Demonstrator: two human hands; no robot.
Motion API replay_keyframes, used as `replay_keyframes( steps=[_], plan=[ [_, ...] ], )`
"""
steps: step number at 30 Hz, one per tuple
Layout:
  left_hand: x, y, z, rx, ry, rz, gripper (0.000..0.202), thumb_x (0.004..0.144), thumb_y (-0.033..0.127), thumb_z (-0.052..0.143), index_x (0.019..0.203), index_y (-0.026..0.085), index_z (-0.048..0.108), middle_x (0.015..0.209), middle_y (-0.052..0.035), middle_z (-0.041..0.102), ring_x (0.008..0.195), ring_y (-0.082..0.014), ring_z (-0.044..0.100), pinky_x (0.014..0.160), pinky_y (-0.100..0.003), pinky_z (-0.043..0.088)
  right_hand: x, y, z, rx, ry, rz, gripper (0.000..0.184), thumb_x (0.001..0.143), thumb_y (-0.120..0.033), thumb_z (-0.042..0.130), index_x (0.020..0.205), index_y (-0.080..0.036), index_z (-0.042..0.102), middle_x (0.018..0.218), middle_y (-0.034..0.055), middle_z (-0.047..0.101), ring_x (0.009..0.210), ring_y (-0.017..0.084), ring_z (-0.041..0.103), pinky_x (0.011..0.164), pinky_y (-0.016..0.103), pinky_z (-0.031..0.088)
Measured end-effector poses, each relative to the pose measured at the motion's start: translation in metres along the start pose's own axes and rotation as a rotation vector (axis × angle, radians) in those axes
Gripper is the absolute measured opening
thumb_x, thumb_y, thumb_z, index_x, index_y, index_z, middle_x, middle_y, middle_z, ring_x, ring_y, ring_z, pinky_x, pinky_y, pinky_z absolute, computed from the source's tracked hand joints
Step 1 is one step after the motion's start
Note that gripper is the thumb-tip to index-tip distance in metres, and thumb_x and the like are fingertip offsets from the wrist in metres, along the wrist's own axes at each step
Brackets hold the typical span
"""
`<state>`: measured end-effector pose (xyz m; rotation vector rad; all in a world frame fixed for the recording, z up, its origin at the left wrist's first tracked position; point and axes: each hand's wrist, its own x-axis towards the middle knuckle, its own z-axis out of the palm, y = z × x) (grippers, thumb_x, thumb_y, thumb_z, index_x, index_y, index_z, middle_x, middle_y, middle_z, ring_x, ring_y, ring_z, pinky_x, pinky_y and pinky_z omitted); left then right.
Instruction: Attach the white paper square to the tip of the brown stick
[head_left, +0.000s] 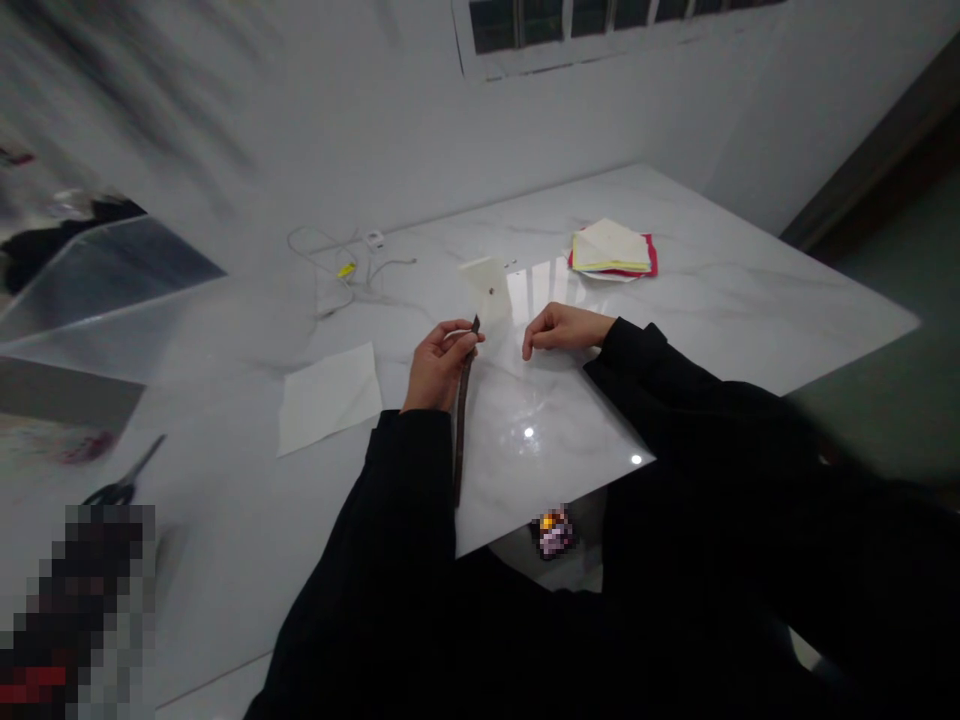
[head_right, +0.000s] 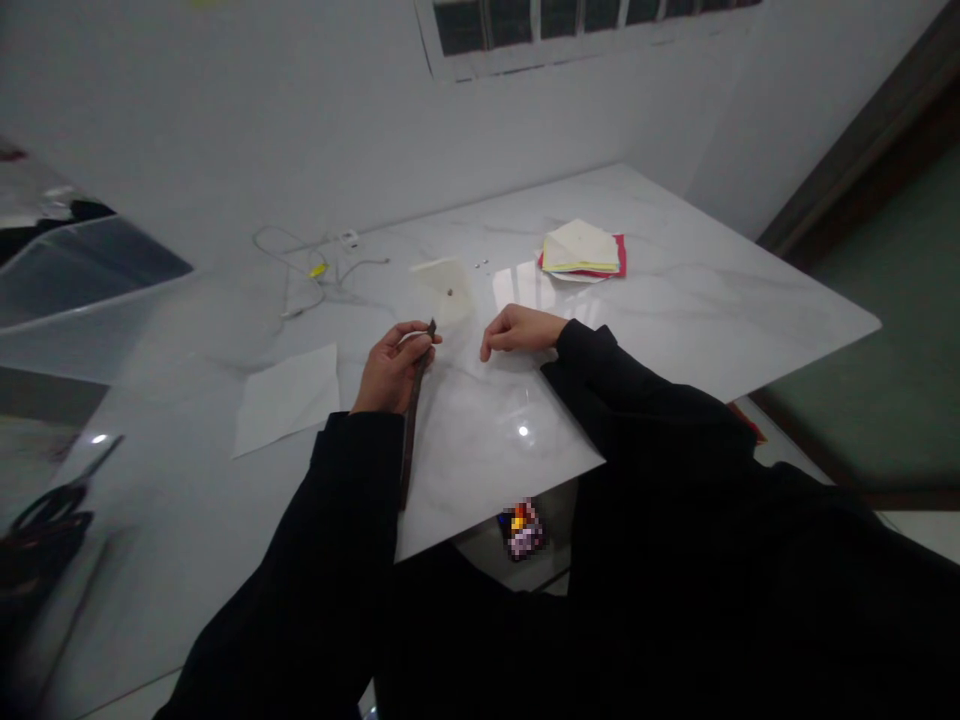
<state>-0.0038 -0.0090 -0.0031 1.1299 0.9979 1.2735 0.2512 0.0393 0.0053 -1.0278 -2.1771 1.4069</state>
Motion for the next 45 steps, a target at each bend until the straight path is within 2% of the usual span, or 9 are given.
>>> replay_keyframes(
  steps=[8,13,21,23,25,27,28,36,45],
  plan=[
    [-0.001,0.003,0.002,0.000,0.007,-0.003,0.041,0.065,0.036,0.091,0.095,0.019,0.069,0.087,-0.0054,0.077,0.075,-0.0144,0.066,0.076,-0.029,0.051,0.003,-0.003,0.006,0.079,0.143,0.040,0.027,0.085,-0.018,0.055,0.095,-0.008,0.078,0.051,-0.0080,0.039,0.048,0.008,0.026,0.051,0.026,0.018],
    [-0.001,0.002,0.000,0.017,0.007,-0.013,0.042,0.065,0.038,0.092,0.095,0.020,0.069,0.087,-0.0048,0.077,0.075,-0.0149,0.066,0.076,-0.030,0.051,0.003,-0.001,0.006,0.063,0.344,0.096,0.046,0.082,-0.013,0.057,0.125,-0.009,0.074,0.053,-0.0089,0.043,0.047,0.008,0.029,0.049,0.024,0.022],
    [-0.001,0.005,-0.002,-0.016,0.005,-0.021,0.042,0.064,0.037,0.093,0.095,0.020,0.069,0.088,-0.0045,0.077,0.068,-0.0125,0.062,0.070,-0.028,0.050,0.006,-0.004,0.013,0.300,0.457,0.244,0.089,0.087,-0.011,0.062,0.169,-0.006,0.028,0.065,-0.0037,0.061,0.047,0.010,0.040,0.044,0.024,0.029],
    [-0.001,0.005,-0.002,-0.021,0.008,-0.024,0.043,0.064,0.037,0.093,0.095,0.020,0.069,0.088,-0.0045,0.077,0.067,-0.0122,0.061,0.068,-0.028,0.050,0.000,-0.010,0.013,0.330,0.210,0.186,0.074,0.087,-0.018,0.068,0.158,-0.008,0.049,0.064,-0.0035,0.061,0.046,0.009,0.038,0.044,0.023,0.025],
    [-0.001,0.005,-0.003,-0.016,0.007,-0.024,0.043,0.064,0.037,0.093,0.095,0.020,0.069,0.089,-0.0048,0.077,0.068,-0.0123,0.061,0.069,-0.028,0.050,-0.009,-0.015,0.012,0.330,-0.301,0.119,0.054,0.086,-0.031,0.077,0.135,-0.009,0.071,0.063,-0.0021,0.062,0.046,0.008,0.039,0.045,0.023,0.023],
    [-0.001,0.005,-0.003,-0.008,0.004,-0.020,0.043,0.065,0.037,0.092,0.096,0.020,0.069,0.090,-0.0050,0.077,0.068,-0.0125,0.062,0.069,-0.028,0.050,-0.014,-0.018,0.011,0.318,-0.744,0.059,0.050,0.085,-0.043,0.082,0.123,-0.010,0.078,0.063,-0.0004,0.064,0.048,0.008,0.043,0.047,0.023,0.024],
    [-0.001,0.005,-0.003,-0.006,0.005,-0.018,0.043,0.066,0.038,0.092,0.097,0.020,0.069,0.090,-0.0050,0.077,0.069,-0.0125,0.062,0.069,-0.028,0.050,-0.016,-0.019,0.012,0.325,-0.828,0.033,0.051,0.084,-0.046,0.084,0.122,-0.011,0.078,0.065,-0.0004,0.064,0.050,0.008,0.045,0.049,0.023,0.026],
    [0.000,0.002,-0.007,-0.026,-0.020,-0.019,0.040,0.068,0.035,0.092,0.099,0.020,0.071,0.091,-0.0051,0.078,0.068,-0.0125,0.062,0.070,-0.028,0.050,-0.001,-0.005,0.012,0.684,-0.141,0.077,0.027,0.092,-0.025,0.073,0.117,-0.014,0.075,0.065,-0.0067,0.042,0.054,0.008,0.032,0.047,0.020,0.022],
    [0.000,0.003,-0.004,-0.024,0.002,-0.010,0.041,0.067,0.036,0.091,0.097,0.020,0.069,0.089,-0.0053,0.076,0.066,-0.0122,0.059,0.067,-0.028,0.047,-0.002,-0.008,0.012,0.755,-0.054,0.144,0.024,0.093,-0.018,0.071,0.116,-0.013,0.074,0.065,-0.0066,0.041,0.056,0.008,0.034,0.048,0.019,0.026]
  ],
)
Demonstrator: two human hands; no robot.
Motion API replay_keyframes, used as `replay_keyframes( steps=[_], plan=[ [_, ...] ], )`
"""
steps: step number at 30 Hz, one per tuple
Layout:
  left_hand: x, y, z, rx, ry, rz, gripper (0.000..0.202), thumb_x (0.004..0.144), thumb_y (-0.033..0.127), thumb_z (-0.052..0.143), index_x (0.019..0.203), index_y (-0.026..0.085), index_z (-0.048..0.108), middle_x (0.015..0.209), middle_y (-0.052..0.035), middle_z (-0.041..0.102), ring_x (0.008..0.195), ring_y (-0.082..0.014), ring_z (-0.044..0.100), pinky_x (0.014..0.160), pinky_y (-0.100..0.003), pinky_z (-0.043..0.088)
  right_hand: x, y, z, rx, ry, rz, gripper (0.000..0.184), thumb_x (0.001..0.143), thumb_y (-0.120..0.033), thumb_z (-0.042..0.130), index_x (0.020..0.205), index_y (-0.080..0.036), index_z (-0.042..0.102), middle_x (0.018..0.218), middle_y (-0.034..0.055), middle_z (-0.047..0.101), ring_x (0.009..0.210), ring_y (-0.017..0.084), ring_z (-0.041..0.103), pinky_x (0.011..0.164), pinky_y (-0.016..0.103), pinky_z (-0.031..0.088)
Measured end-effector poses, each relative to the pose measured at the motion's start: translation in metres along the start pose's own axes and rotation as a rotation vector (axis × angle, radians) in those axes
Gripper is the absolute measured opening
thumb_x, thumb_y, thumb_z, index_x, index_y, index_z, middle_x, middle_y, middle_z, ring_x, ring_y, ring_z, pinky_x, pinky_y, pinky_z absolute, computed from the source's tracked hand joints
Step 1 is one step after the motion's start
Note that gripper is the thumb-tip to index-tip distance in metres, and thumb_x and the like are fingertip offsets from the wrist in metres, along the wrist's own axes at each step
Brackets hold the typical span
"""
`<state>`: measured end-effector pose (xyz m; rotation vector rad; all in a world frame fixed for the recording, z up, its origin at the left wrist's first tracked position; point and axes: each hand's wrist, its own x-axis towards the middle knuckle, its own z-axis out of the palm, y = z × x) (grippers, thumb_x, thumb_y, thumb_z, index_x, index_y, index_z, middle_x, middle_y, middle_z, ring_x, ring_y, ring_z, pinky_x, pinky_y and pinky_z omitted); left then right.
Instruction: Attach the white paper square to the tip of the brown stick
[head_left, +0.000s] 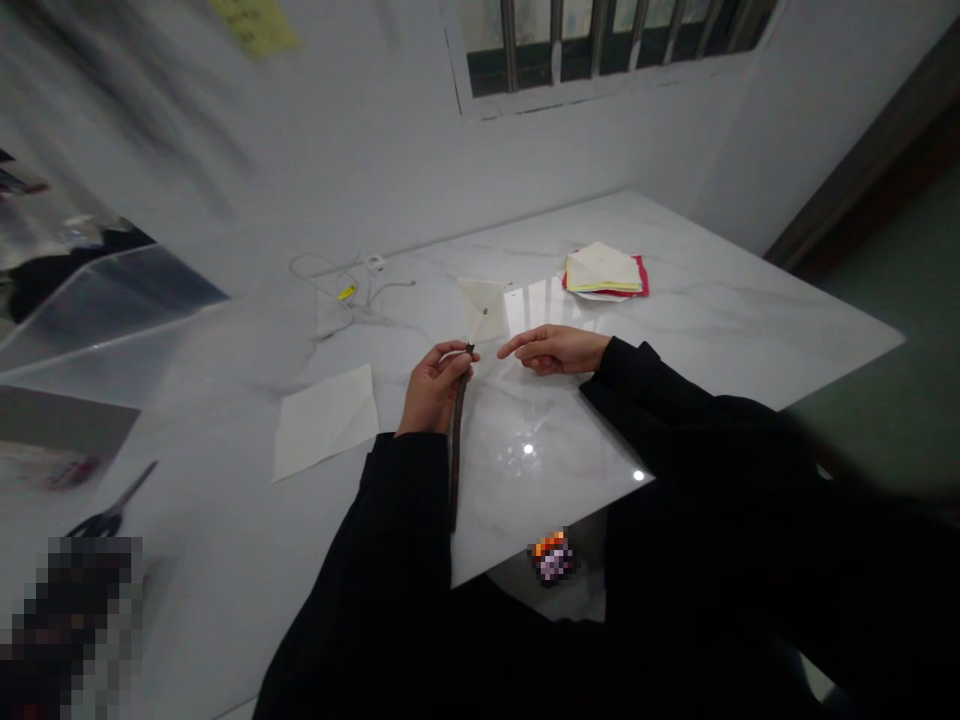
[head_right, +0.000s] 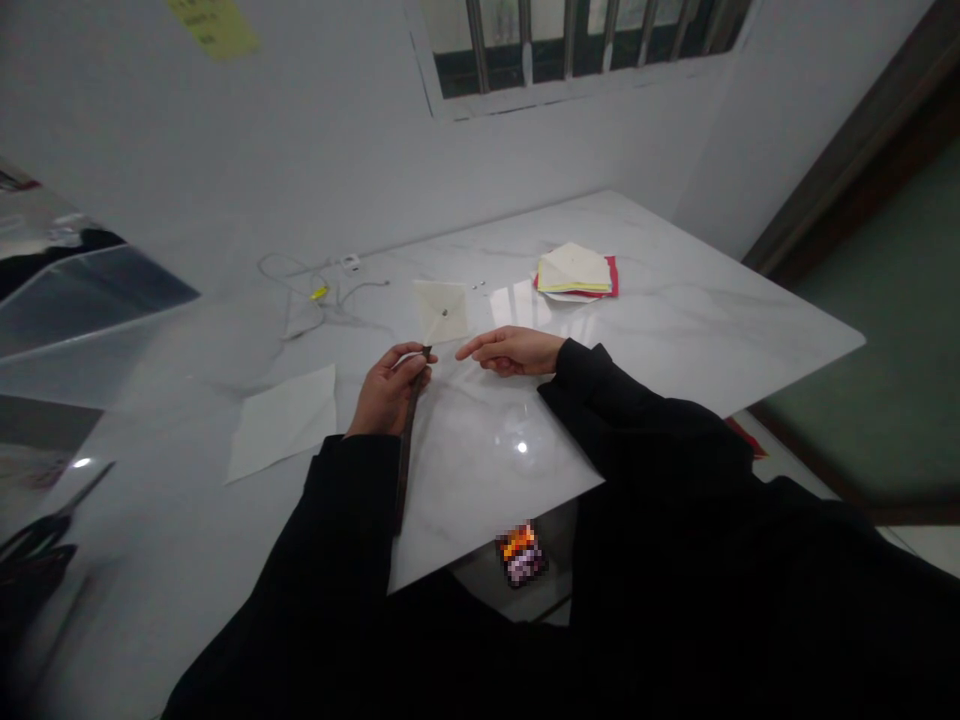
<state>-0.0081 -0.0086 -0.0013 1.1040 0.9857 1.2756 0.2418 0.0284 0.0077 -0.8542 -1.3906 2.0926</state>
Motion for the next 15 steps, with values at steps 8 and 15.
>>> replay_keyframes(
  steps=[8,15],
  plan=[
    [-0.0006,0.0000,0.0005,-0.016,-0.005,0.002,0.041,0.067,0.034,0.092,0.097,0.018,0.070,0.089,-0.0059,0.076,0.068,-0.0128,0.061,0.070,-0.029,0.049,0.0050,0.0057,-0.0074,0.013,-0.034,-0.020,0.026,0.095,-0.017,0.069,0.121,-0.012,0.072,0.065,-0.0072,0.040,0.056,0.008,0.035,0.048,0.017,0.028],
    [-0.0003,0.0005,0.0010,-0.035,-0.009,-0.005,0.042,0.064,0.034,0.096,0.095,0.019,0.071,0.087,-0.0051,0.078,0.067,-0.0130,0.061,0.068,-0.029,0.050,0.0064,0.0068,-0.0089,0.025,-0.046,-0.027,0.026,0.094,-0.018,0.070,0.119,-0.013,0.075,0.064,-0.0069,0.042,0.056,0.008,0.035,0.047,0.017,0.028]
  ],
)
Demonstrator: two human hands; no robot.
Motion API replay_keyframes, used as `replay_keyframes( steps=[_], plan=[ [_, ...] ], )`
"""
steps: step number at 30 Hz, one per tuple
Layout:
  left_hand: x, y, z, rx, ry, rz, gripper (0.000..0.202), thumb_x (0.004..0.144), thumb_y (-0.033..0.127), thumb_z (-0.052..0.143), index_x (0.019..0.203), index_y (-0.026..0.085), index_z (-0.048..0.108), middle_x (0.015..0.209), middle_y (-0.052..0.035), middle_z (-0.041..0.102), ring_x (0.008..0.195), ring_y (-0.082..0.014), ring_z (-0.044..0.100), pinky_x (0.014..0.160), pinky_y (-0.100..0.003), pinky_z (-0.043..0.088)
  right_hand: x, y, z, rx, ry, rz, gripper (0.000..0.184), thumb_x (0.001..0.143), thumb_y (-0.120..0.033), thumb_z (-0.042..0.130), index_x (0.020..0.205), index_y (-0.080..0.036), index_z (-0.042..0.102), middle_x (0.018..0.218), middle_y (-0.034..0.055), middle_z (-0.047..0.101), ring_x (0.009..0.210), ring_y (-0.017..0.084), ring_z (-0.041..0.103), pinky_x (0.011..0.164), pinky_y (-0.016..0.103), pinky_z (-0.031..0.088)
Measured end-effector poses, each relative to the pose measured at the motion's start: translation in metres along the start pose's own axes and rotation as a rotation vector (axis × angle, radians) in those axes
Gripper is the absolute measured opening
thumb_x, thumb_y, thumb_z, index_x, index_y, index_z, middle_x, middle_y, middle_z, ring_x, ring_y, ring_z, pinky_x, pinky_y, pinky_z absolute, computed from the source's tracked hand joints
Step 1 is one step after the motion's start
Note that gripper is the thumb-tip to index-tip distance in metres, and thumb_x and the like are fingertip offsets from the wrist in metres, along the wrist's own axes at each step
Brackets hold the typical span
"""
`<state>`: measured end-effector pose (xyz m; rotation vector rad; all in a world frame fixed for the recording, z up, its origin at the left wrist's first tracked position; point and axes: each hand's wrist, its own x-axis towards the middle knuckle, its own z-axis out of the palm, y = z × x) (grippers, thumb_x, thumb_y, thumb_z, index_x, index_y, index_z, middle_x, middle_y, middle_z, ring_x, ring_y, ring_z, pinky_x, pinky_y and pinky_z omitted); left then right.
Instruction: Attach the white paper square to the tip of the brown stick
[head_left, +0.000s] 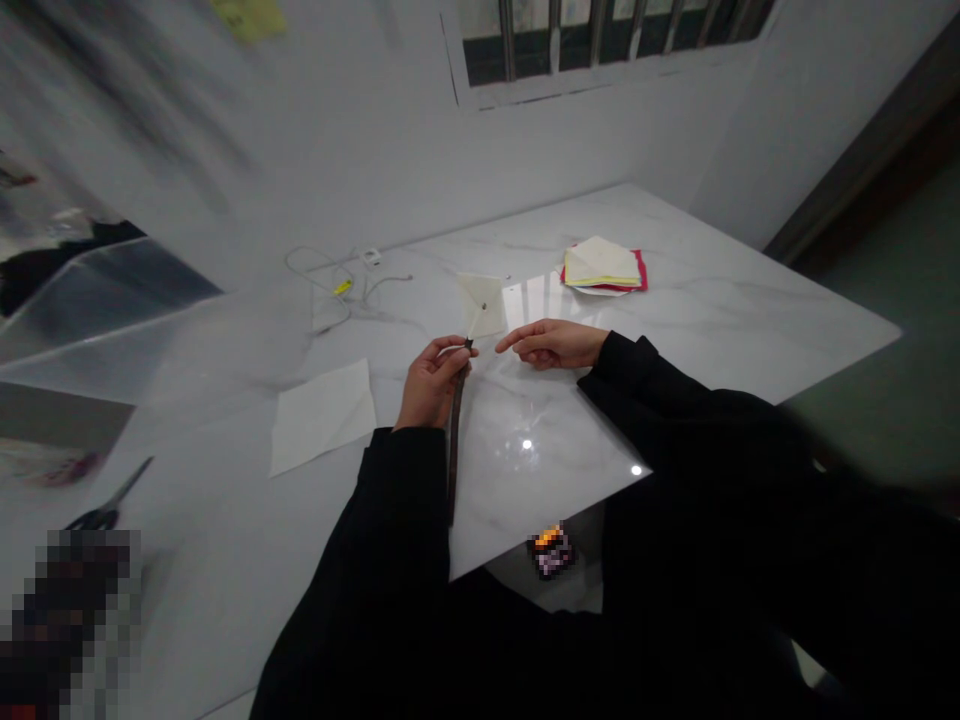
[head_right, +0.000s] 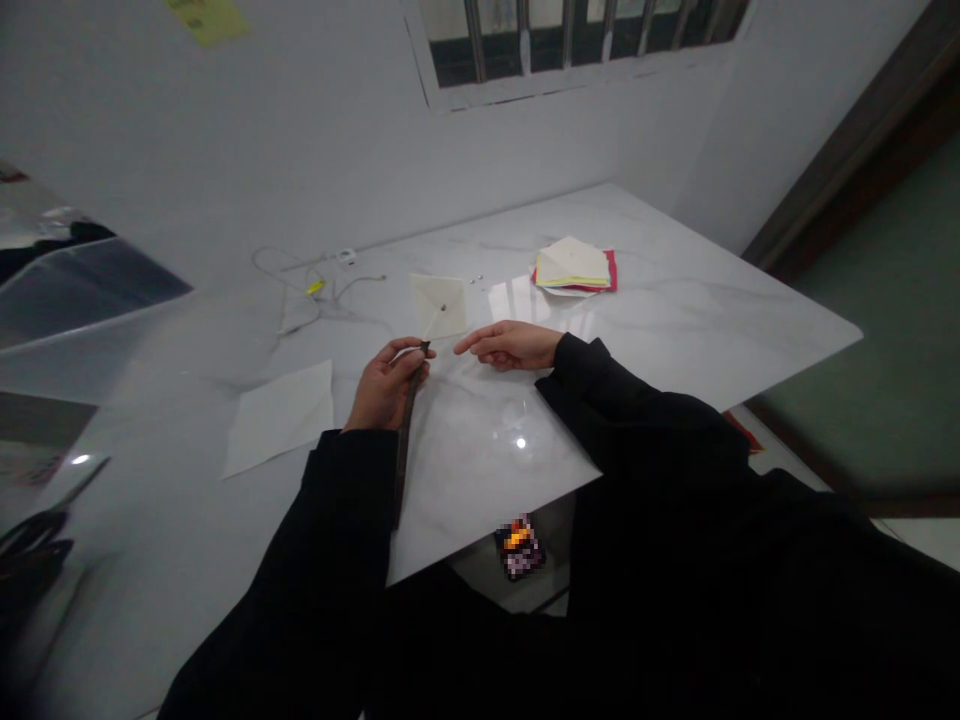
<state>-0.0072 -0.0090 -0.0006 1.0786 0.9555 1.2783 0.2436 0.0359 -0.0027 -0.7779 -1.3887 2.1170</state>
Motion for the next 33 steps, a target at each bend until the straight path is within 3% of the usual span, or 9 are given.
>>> replay_keyframes(
  steps=[33],
  plan=[
    [0.0004,-0.0017,-0.0013,0.015,-0.014,0.013,0.037,0.069,0.031,0.092,0.097,0.019,0.071,0.088,-0.0051,0.077,0.068,-0.0135,0.060,0.071,-0.030,0.050,-0.0004,-0.0005,0.0003,-0.004,0.004,0.004,0.024,0.092,-0.016,0.073,0.116,-0.014,0.076,0.065,-0.0068,0.043,0.057,0.007,0.036,0.047,0.015,0.030]
  ],
)
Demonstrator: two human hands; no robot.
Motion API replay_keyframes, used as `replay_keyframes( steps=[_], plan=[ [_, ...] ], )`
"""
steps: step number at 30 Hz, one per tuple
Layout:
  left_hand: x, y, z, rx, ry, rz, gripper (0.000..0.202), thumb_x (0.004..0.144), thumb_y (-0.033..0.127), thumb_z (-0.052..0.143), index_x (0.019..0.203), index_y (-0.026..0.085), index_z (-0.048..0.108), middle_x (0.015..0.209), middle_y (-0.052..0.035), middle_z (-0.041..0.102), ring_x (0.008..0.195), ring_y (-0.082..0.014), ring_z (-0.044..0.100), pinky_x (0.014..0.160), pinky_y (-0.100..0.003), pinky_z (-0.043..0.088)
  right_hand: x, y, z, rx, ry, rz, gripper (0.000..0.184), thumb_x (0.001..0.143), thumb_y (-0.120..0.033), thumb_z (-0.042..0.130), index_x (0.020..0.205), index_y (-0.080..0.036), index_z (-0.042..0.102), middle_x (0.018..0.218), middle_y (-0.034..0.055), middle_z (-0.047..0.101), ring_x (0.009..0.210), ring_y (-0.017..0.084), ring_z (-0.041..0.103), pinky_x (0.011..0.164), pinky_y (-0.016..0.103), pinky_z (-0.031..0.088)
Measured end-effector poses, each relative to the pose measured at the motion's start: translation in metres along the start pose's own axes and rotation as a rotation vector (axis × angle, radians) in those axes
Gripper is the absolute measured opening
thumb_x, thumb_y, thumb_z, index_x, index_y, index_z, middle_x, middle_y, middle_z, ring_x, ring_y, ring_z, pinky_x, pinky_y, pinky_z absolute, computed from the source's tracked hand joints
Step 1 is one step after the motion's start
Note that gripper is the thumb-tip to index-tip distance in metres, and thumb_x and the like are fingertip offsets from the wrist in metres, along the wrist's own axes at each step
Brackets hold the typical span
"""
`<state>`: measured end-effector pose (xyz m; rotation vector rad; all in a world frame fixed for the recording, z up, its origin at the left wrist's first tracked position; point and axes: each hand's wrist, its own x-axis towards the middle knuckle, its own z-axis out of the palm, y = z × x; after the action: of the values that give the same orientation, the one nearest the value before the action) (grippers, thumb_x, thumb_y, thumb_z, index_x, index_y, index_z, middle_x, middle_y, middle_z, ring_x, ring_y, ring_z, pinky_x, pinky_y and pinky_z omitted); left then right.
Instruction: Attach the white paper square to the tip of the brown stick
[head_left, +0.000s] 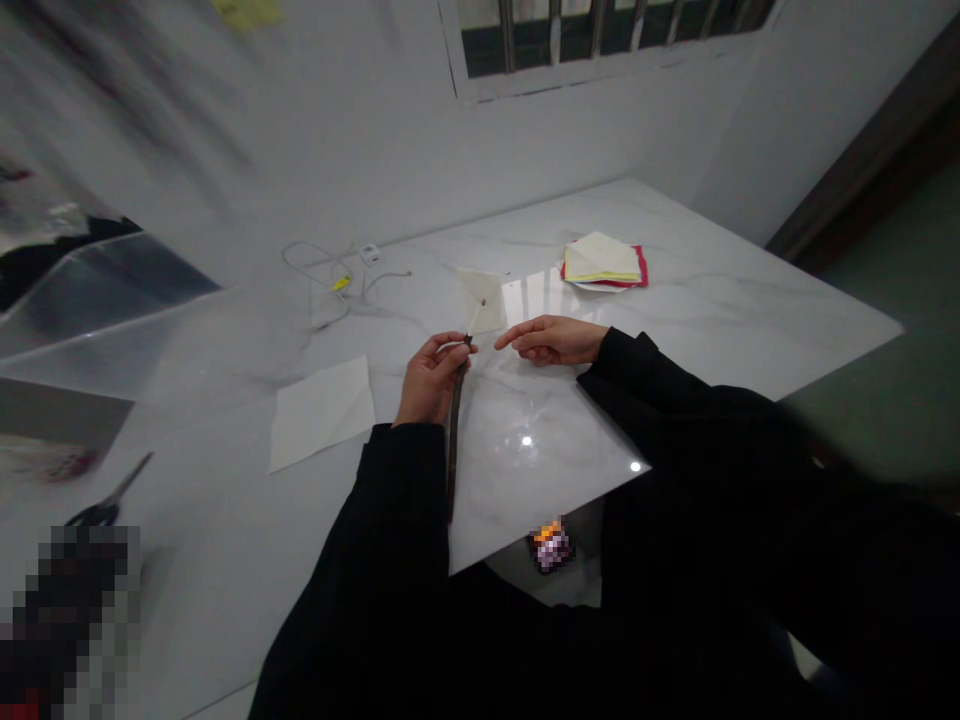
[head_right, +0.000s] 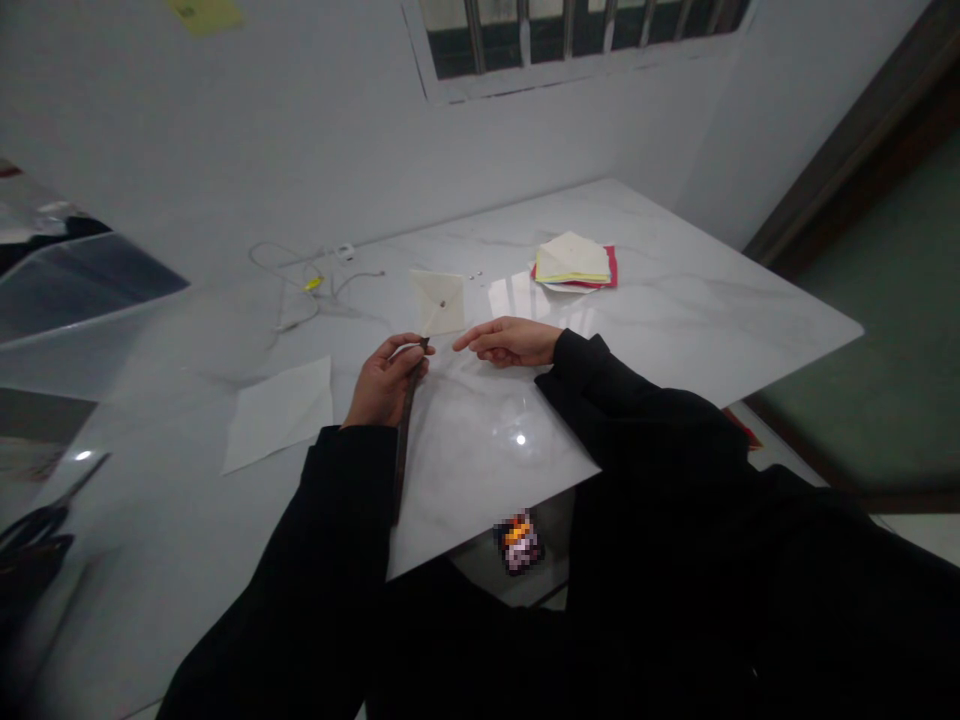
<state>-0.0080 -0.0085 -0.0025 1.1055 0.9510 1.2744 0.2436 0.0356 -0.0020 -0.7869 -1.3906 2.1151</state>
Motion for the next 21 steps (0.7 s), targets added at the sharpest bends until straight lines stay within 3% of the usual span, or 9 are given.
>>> replay_keyframes(
  steps=[21],
  plan=[
    [0.0000,0.0010,0.0022,-0.001,0.028,-0.011,0.039,0.066,0.031,0.093,0.095,0.019,0.070,0.087,-0.0054,0.077,0.070,-0.0138,0.062,0.072,-0.030,0.051,0.0000,0.0012,-0.0005,-0.021,0.004,-0.008,0.024,0.093,-0.020,0.073,0.116,-0.015,0.076,0.065,-0.0063,0.042,0.057,0.008,0.035,0.048,0.017,0.029]
  ],
)
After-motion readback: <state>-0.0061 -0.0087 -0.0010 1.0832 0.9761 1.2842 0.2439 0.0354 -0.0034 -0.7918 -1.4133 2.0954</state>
